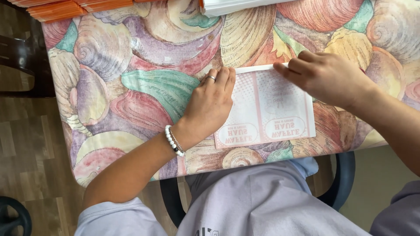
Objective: Folding and assembling small paper bags from pre-printed sheets on a table.
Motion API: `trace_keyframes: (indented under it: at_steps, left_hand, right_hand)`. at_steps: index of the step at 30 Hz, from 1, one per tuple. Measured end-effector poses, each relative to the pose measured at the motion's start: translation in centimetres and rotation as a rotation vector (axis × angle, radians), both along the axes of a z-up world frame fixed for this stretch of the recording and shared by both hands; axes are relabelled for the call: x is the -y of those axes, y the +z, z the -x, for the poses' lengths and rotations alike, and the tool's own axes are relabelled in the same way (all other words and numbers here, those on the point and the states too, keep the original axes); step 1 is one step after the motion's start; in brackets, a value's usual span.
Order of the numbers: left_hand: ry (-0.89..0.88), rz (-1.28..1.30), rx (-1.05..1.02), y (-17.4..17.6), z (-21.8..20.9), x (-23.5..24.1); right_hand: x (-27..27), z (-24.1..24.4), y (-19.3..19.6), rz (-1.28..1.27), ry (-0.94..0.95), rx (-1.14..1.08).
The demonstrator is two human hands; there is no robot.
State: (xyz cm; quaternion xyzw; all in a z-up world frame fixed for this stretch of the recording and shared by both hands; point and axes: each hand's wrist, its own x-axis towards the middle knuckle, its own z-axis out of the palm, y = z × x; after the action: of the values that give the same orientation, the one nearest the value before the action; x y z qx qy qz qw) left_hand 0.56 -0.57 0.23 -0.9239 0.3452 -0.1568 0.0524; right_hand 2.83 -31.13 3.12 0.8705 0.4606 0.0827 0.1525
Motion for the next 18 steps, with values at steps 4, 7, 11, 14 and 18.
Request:
trace_keyframes:
  at_steps: [4,7,11,14,18]
  left_hand:
    - [-0.01,0.023,0.023,0.5,-0.4,0.1]
    - [-0.023,0.001,-0.085,1.2,-0.4,0.3]
    - [-0.015,-0.037,-0.023,1.2,-0.2,0.4]
    - [-0.001,-0.071,-0.018,1.3,-0.2,0.6]
    - [0.007,-0.143,0.001,1.6,-0.1,0.8]
  right_hand:
    - [-0.9,0.3,0.2,0.105,0.028,-0.006]
    - [-1.1,0.4,0.0,0.203,0.028,0.012]
    - [-1.1,0.4,-0.3,0.158,0.011,0.019]
    - [-1.2,0.3,-0.2,0.17,0.001,0.014]
    - [-1.2,0.0,0.0,0.178,-0.008,0.03]
